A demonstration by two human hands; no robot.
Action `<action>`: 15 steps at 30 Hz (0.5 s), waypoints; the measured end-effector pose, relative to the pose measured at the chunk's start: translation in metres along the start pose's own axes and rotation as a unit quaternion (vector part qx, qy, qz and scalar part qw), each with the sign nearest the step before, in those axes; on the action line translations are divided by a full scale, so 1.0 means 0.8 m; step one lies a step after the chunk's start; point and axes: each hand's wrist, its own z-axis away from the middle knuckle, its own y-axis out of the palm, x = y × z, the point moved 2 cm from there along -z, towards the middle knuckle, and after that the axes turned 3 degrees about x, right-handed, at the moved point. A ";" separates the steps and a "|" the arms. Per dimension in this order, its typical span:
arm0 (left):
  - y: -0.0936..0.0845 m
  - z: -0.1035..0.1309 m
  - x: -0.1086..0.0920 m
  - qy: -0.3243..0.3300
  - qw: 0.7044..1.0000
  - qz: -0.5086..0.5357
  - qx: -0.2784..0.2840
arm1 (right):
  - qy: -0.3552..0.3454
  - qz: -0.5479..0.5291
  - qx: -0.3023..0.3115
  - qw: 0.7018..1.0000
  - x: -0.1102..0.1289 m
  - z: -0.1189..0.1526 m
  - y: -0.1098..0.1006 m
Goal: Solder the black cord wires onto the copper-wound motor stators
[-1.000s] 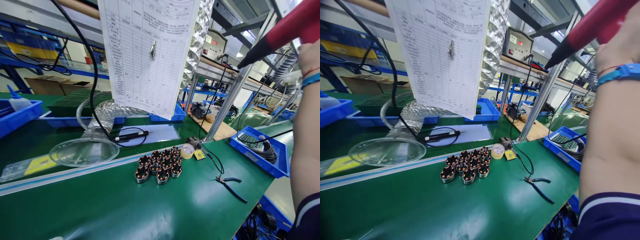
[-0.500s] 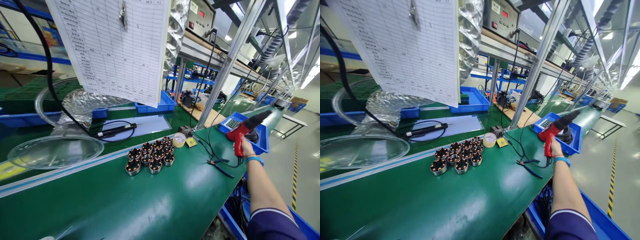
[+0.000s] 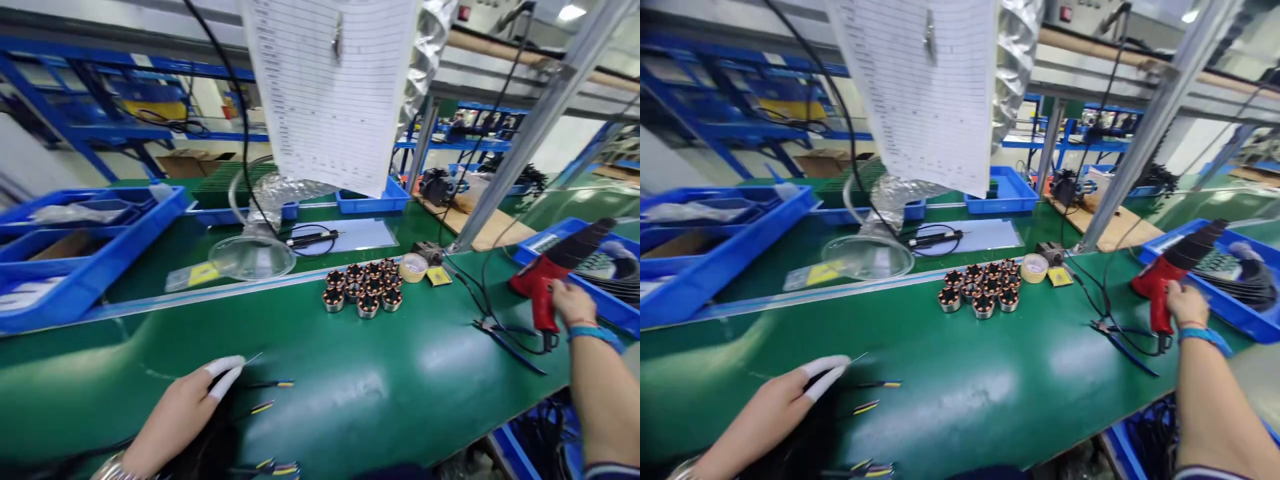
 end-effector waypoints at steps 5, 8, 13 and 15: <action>-0.004 0.002 -0.006 0.000 1.000 0.005 0.020 | -0.255 -0.083 -0.041 0.962 0.046 0.101 0.023; -0.006 0.002 -0.009 0.023 1.000 0.005 0.012 | -0.215 -0.255 0.284 0.899 0.063 0.190 0.102; -0.023 0.009 -0.004 0.023 1.000 -0.008 0.002 | -0.026 -0.446 0.325 0.834 0.103 0.198 0.207; -0.036 0.012 -0.007 0.052 0.998 -0.026 -0.002 | -0.001 -0.497 0.288 0.819 0.124 0.166 0.226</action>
